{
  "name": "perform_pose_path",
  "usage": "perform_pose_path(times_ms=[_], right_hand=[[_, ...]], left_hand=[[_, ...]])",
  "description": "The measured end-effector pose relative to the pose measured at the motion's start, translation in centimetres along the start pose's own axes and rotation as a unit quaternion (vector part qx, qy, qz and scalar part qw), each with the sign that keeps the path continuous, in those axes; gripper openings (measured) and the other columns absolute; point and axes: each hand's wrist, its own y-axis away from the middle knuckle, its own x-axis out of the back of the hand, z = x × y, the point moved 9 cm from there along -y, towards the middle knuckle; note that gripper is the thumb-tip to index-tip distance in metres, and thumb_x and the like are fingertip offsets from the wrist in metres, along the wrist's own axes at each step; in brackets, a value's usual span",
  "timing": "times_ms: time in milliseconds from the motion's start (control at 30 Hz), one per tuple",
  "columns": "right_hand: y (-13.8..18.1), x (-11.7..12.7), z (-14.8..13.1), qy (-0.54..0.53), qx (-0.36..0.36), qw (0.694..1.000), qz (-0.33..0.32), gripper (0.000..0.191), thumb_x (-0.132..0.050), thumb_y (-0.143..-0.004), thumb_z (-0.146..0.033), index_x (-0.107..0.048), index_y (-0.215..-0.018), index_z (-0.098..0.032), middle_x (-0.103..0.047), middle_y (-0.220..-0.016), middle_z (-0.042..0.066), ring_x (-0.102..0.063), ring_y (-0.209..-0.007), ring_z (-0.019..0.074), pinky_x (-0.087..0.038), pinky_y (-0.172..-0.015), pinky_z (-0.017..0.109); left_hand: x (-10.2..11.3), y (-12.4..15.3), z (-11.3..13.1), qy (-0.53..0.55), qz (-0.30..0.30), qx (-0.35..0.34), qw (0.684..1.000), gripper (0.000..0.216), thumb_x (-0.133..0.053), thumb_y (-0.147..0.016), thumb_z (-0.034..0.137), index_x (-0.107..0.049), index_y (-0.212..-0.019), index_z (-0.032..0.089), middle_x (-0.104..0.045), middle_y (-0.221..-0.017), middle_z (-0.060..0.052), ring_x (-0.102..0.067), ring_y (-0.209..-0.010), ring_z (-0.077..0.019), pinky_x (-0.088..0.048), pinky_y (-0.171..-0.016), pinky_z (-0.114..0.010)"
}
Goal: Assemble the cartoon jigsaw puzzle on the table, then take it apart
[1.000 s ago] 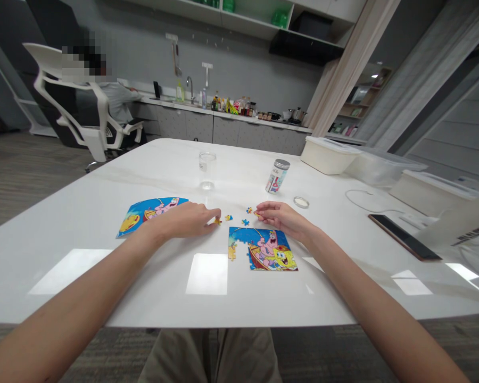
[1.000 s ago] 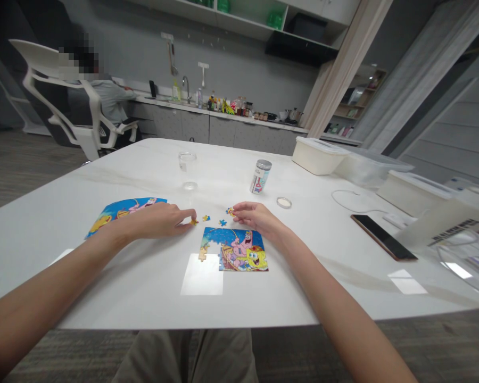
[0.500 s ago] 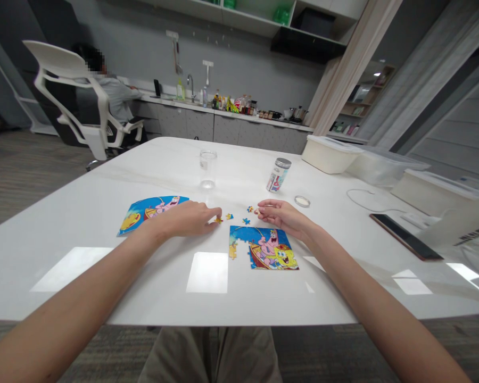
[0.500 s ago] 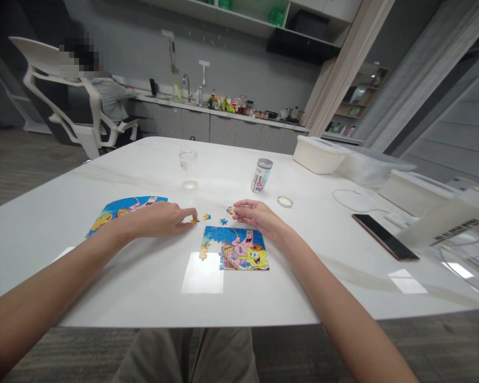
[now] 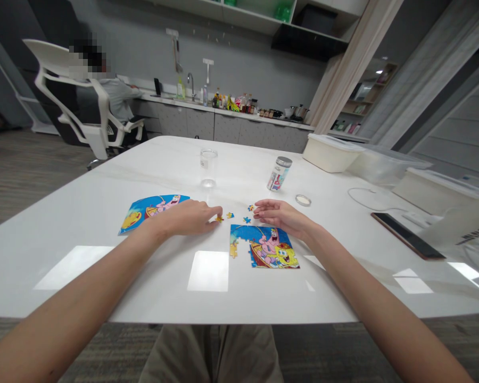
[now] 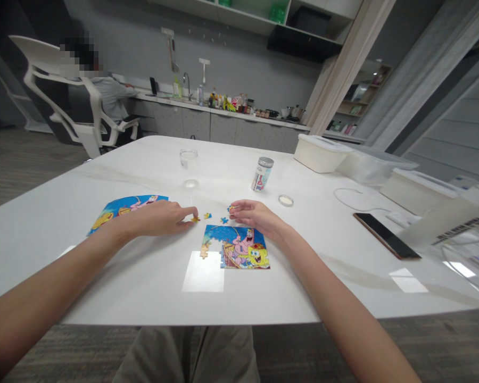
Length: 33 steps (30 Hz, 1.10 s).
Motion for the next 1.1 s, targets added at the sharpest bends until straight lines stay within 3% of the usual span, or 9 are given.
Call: perform_pose_path(times_ms=[167,433,667,1100], right_hand=[[0.1,0.2,-0.3,0.008,0.010,1.000,0.011,0.037,-0.075,-0.060,0.002,-0.069,-0.090,-0.018,-0.069,-0.084,0.000,-0.066,-0.075,0.0092,-0.054,-0.067,0.017],[-0.1,1.0,0.0,-0.008,0.000,0.999,0.050,0.029,-0.075,-0.065,-0.002,-0.066,-0.087,-0.018,-0.067,-0.079,0.001,-0.066,-0.075,0.0117,-0.056,-0.075,0.025],[0.0,1.0,-0.3,0.023,0.004,0.998,0.064,0.026,-0.076,-0.063,-0.006,-0.068,-0.084,-0.019,-0.071,-0.089,0.002,-0.063,-0.074,0.0098,-0.045,-0.057,0.018],[0.0,0.7,-0.5,-0.012,0.022,0.999,0.045,0.024,-0.075,-0.062,-0.002,-0.069,-0.079,-0.018,-0.065,-0.080,0.001,-0.063,-0.078,0.0106,-0.053,-0.073,0.020]], left_hand=[[0.1,0.1,0.1,-0.001,-0.008,0.001,1.000,0.035,-0.035,-0.094,0.037,-0.059,-0.116,0.024,-0.069,-0.086,-0.010,-0.064,-0.071,-0.0217,-0.045,-0.068,-0.032],[0.2,0.1,0.2,-0.002,-0.003,-0.002,1.000,0.033,-0.035,-0.094,0.037,-0.059,-0.114,0.024,-0.069,-0.083,-0.010,-0.064,-0.068,-0.0213,-0.044,-0.066,-0.032],[0.2,0.1,0.3,0.000,-0.013,0.003,1.000,0.034,-0.036,-0.094,0.037,-0.059,-0.115,0.024,-0.068,-0.084,-0.009,-0.063,-0.068,-0.0203,-0.045,-0.067,-0.031],[0.0,0.0,0.1,0.007,-0.014,0.009,1.000,0.034,-0.036,-0.094,0.037,-0.059,-0.116,0.024,-0.068,-0.082,-0.009,-0.064,-0.069,-0.0204,-0.045,-0.068,-0.031]])
